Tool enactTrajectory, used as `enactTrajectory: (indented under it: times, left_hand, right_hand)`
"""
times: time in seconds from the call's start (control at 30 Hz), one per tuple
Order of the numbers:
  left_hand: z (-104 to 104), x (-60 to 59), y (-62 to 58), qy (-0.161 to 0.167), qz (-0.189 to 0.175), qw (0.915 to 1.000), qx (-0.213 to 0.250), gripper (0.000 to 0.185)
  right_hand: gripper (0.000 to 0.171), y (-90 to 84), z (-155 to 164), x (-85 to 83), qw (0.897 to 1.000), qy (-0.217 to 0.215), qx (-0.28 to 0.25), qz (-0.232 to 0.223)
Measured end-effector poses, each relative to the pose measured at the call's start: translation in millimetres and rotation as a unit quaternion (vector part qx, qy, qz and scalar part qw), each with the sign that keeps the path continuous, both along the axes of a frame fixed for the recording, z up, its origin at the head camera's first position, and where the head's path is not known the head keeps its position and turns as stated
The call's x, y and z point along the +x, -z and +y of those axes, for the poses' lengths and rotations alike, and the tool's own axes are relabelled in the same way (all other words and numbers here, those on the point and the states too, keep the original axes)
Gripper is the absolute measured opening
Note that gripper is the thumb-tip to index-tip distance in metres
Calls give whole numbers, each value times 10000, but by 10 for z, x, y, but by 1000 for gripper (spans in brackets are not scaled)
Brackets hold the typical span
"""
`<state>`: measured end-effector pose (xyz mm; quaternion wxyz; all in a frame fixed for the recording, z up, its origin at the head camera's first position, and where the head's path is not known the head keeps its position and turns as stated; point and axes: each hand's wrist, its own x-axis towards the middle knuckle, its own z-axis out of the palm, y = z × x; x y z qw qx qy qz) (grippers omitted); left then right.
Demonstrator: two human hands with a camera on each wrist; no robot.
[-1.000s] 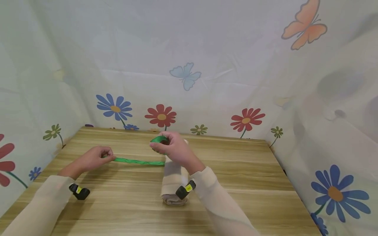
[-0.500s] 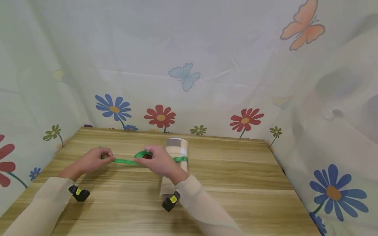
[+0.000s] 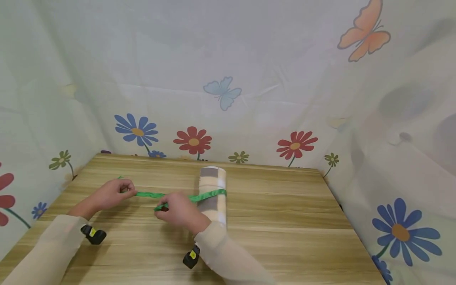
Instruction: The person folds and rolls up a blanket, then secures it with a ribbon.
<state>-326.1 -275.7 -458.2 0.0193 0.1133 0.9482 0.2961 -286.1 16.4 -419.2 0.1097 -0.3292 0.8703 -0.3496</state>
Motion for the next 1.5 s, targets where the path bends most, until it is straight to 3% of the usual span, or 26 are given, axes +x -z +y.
enactTrajectory:
  times: [0.23, 0.77, 1.1, 1.5]
  left_hand:
    - [16, -4, -19, 24, 19, 10000, -6, 18]
    - [45, 4, -48, -18, 29, 9999, 140, 16]
    - [56, 22, -48, 2, 35, 9999, 130, 16]
    - [49, 41, -54, 14, 124, 9999, 102, 23]
  right_hand:
    - [7, 111, -74, 45, 9988, 211, 426, 125]
    - [19, 349, -240, 172, 9805, 154, 1403, 1371]
    - [16, 335, -226, 235, 9844, -71, 1430, 1024]
    - [22, 10, 131, 127, 9981, -33, 611, 62]
